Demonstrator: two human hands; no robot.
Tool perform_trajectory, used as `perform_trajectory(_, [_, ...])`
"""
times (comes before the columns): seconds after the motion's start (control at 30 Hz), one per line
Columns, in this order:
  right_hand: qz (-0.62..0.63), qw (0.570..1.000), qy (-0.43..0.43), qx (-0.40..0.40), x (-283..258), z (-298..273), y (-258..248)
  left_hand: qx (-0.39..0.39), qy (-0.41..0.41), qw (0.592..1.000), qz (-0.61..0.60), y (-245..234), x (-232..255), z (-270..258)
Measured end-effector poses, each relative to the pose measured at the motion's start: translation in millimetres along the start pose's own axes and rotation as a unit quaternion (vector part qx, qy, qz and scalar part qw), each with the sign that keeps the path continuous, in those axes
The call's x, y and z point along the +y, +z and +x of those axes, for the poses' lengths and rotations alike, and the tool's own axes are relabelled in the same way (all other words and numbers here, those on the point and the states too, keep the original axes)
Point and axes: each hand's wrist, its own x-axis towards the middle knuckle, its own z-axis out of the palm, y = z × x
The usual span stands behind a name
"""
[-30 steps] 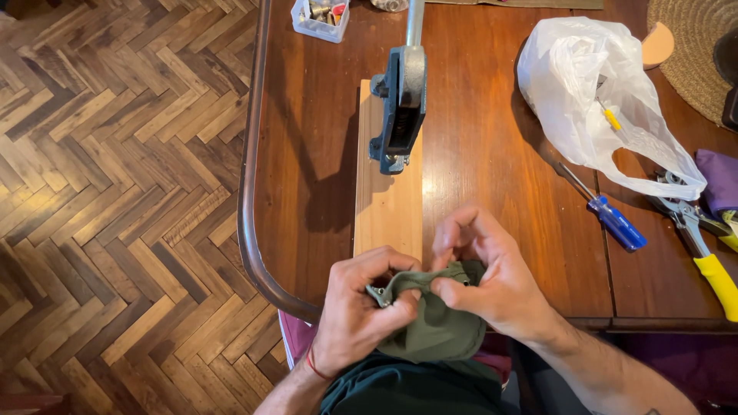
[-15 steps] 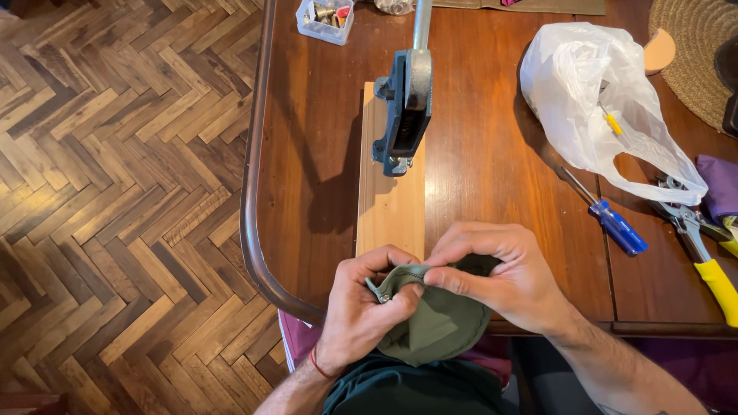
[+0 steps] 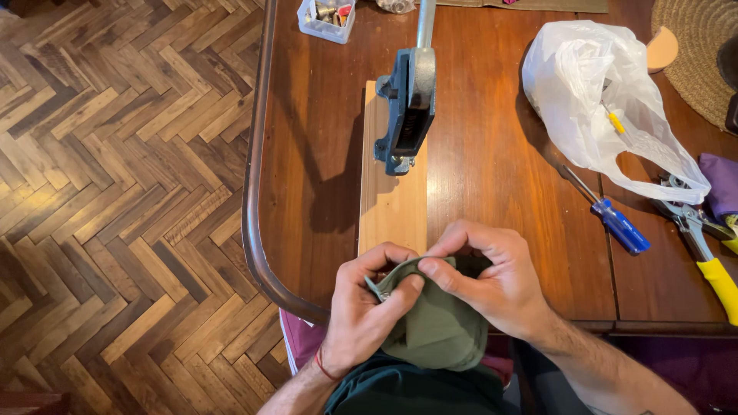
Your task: Installing metal eyelets into a green fabric piece using a hand press and marking positions with a pencil
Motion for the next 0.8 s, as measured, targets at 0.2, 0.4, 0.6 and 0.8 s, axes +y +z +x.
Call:
perform_trajectory(0.2, [0.065,0.997,0.047,-0.02,11.3,-3.1,-3.2,0.003,0.0,0.996,-0.094,-2.6,-10.7,1.0])
perform_trajectory(0.4, [0.152,0.987,0.025,-0.041,21.2,-6.1,-11.1,-0.002,-0.026,0.989,-0.142,-2.5,-7.8,1.1])
perform_trajectory(0.6, [0.068,0.996,-0.021,-0.053,-2.2,-4.0,-15.7,-0.015,-0.019,0.99,-0.137,1.2,-3.3,-2.6])
perform_trajectory(0.8, [0.155,0.987,0.028,-0.034,5.6,-3.9,-6.9,0.014,0.075,0.997,-0.022,6.8,1.0,-1.3])
